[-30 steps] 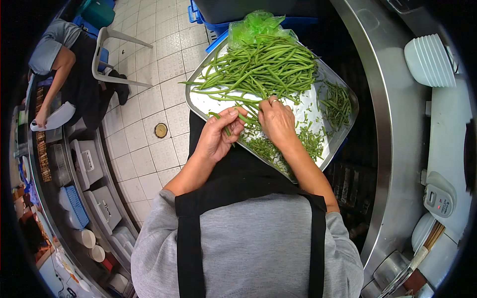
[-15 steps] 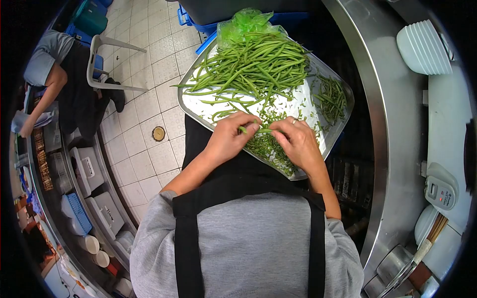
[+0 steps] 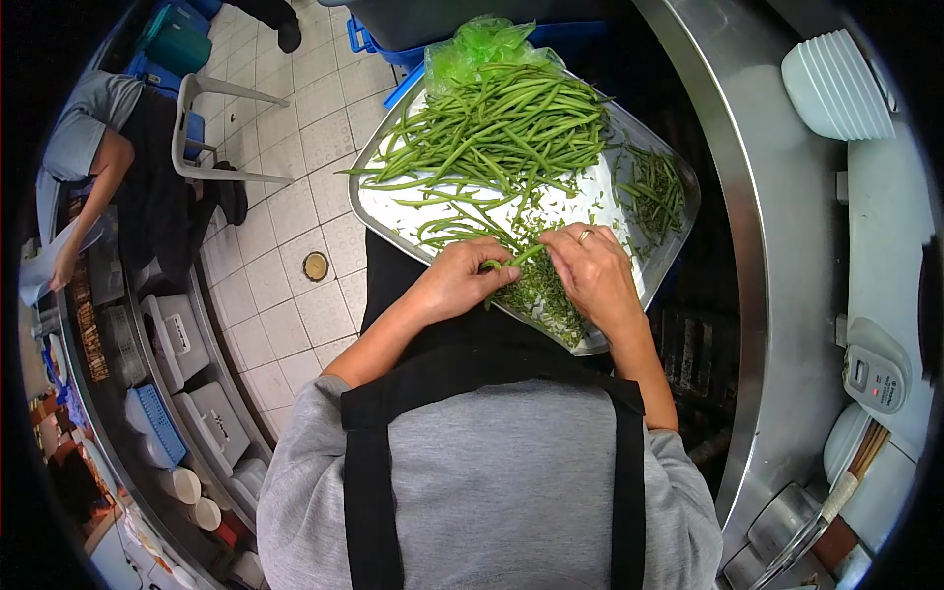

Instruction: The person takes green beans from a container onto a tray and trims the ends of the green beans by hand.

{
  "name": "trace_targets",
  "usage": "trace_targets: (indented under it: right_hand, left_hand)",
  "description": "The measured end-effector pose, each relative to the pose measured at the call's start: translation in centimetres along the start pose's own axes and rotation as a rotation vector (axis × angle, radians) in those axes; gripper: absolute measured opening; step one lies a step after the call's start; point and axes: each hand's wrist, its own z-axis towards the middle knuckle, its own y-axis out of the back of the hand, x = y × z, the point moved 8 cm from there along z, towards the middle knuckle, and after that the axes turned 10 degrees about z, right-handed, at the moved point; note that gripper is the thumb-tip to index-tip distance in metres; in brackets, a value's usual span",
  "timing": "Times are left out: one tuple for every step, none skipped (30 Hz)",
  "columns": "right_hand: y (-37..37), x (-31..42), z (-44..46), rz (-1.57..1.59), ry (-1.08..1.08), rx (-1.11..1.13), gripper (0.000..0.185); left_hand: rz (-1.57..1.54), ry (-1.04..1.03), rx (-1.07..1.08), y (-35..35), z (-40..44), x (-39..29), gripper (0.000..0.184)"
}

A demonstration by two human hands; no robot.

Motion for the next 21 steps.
trace_targets:
  right_hand:
    - [0.0,0.1,0.1,-0.012,0.011,0.0,0.017]
    - [-0.1,0.2,0.2,-0.023,0.022,0.0,0.017]
    - [-0.1,-0.2,0.2,0.04,-0.021,-0.023,0.016]
    - [-0.1,-0.5,0.2,0.104,-0.067,-0.046,0.014]
    - [-0.3,-1.0,0.0,0.166,-0.113,-0.07,0.012]
    - [-0.6,-2.3,-0.4,0.368,-0.249,-0.143,0.009]
    - [-1.4,-3.7,-1.1,0.571,-0.383,-0.214,0.006]
    - [-2.4,-4.9,-1.8,0.775,-0.519,-0.283,0.005]
    - [-3.0,-5.1,-2.0,0.919,-0.55,-0.325,0.005]
    - [-3.5,-5.3,-2.1,1.062,-0.58,-0.369,0.006]
    - [-4.1,-5.5,-2.3,1.205,-0.608,-0.413,0.008]
    - [-4.2,-5.4,-2.2,1.205,-0.598,-0.423,0.008]
    - [-3.7,-5.1,-2.3,1.047,-0.568,-0.442,0.008]
    - [-2.9,-4.6,-2.2,0.889,-0.538,-0.459,0.008]
    - [-2.2,-4.1,-2.2,0.73,-0.506,-0.473,0.008]
    - [-1.1,-2.8,-1.6,0.374,-0.29,-0.457,0.01]
    - [-1.7,-4.2,-2.0,0.607,-0.409,-0.479,0.009]
    - [-2.7,-5.4,-2.5,0.841,-0.526,-0.494,0.009]
    - [-3.9,-6.4,-3.0,1.077,-0.642,-0.504,0.009]
    - [-3.9,-8.5,-3.7,1.279,-0.724,-0.619,0.01]
    - [-3.0,-10.5,-4.1,1.276,-0.69,-0.697,0.011]
  left_hand:
    - [-0.042,0.026,0.009,-0.1,0.0,0.2,0.023]
    - [-0.084,0.051,0.018,-0.2,-0.1,0.3,0.024]
    - [-0.127,0.075,0.027,-0.4,-0.1,0.4,0.025]
    - [-0.22,0.079,0.045,-0.8,-0.1,0.5,0.025]
    - [-0.314,0.082,0.064,-1.4,0.0,0.6,0.025]
    - [-0.408,0.084,0.083,-1.7,0.1,0.3,0.025]
    - [-0.474,0.141,0.087,-1.7,0.1,0.5,0.024]
    - [-0.54,0.198,0.091,-1.5,0.2,0.6,0.023]
    - [-0.606,0.255,0.096,-1.5,0.2,0.6,0.023]
    - [-0.592,0.209,0.049,-1.3,0.5,0.0,0.022]
    - [-0.62,0.216,0.053,-1.4,0.6,-0.1,0.022]
    - [-0.647,0.225,0.059,-1.5,0.6,-0.3,0.023]
    - [-0.675,0.234,0.065,-1.6,0.6,-0.3,0.024]
    - [-0.696,0.24,0.073,-1.8,0.6,-0.2,0.024]
    - [-0.718,0.246,0.08,-2.0,0.5,0.0,0.024]
    - [-0.74,0.251,0.087,-2.2,0.5,0.1,0.024]
    - [-0.743,0.235,0.112,-2.2,0.4,0.0,0.023]
    - [-0.747,0.219,0.135,-2.1,0.3,-0.2,0.023]
    - [-0.75,0.203,0.157,-2.0,0.2,-0.5,0.023]
    - [-0.755,0.185,0.153,-1.7,-0.1,-1.0,0.022]
    - [-0.76,0.168,0.149,-1.5,-0.6,-1.8,0.022]
